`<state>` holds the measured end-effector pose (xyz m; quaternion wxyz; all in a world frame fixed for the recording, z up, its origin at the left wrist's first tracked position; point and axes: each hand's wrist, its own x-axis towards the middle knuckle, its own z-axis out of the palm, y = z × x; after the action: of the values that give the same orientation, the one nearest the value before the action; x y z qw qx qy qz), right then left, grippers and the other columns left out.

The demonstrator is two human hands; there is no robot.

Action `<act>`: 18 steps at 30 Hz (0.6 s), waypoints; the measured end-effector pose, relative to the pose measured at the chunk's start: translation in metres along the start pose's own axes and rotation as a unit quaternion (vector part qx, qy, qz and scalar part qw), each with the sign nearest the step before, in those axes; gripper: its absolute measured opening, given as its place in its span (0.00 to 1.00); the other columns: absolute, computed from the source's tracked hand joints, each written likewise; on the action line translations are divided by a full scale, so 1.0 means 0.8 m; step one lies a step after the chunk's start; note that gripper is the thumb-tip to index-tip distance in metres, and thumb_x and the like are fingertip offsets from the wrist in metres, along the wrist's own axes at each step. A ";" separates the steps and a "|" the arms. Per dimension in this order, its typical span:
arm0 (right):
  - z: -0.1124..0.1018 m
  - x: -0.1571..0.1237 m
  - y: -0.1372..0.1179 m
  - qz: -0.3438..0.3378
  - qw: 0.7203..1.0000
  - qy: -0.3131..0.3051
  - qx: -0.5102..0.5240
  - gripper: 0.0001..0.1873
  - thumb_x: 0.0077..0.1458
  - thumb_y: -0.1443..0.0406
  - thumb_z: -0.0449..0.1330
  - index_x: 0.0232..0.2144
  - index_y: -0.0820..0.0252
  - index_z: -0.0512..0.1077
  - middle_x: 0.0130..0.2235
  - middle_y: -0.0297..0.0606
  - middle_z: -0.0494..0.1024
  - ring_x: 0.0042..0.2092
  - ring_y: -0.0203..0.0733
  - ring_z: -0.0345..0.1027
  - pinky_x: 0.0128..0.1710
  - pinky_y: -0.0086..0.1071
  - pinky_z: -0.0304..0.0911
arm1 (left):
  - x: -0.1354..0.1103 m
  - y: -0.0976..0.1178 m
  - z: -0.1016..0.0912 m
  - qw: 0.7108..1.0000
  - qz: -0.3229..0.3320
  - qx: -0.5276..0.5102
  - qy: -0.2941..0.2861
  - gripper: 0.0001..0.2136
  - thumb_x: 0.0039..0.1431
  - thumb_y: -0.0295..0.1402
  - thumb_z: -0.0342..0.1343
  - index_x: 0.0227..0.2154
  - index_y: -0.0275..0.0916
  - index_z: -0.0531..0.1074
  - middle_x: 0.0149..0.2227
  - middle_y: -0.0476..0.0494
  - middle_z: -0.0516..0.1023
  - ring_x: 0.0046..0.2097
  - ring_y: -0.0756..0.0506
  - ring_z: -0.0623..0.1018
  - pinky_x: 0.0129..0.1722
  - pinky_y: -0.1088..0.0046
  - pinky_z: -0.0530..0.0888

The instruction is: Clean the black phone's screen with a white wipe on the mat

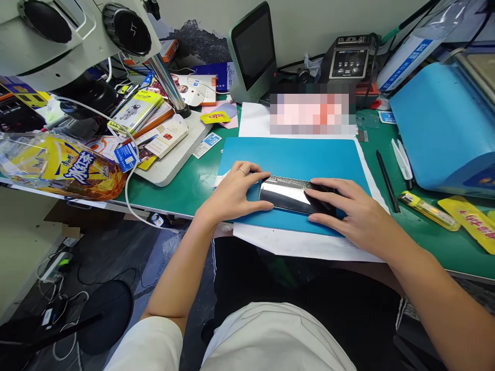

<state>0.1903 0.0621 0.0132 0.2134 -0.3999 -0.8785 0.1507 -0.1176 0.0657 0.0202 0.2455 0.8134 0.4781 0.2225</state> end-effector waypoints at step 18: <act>0.002 -0.003 0.003 -0.012 1.000 0.001 0.000 0.24 0.66 0.53 0.60 0.59 0.53 0.76 0.63 0.48 0.73 0.62 0.61 0.68 0.60 0.57 0.69 | 0.000 0.002 0.001 1.000 -0.006 0.008 -0.004 0.29 0.59 0.44 0.69 0.62 0.45 0.72 0.58 0.38 0.72 0.64 0.33 0.66 0.64 0.52 0.69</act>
<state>0.1923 0.0621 0.0098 0.2165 -0.3894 -0.8831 0.1475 -0.1160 0.0653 0.0207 0.2422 0.8135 0.4838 0.2135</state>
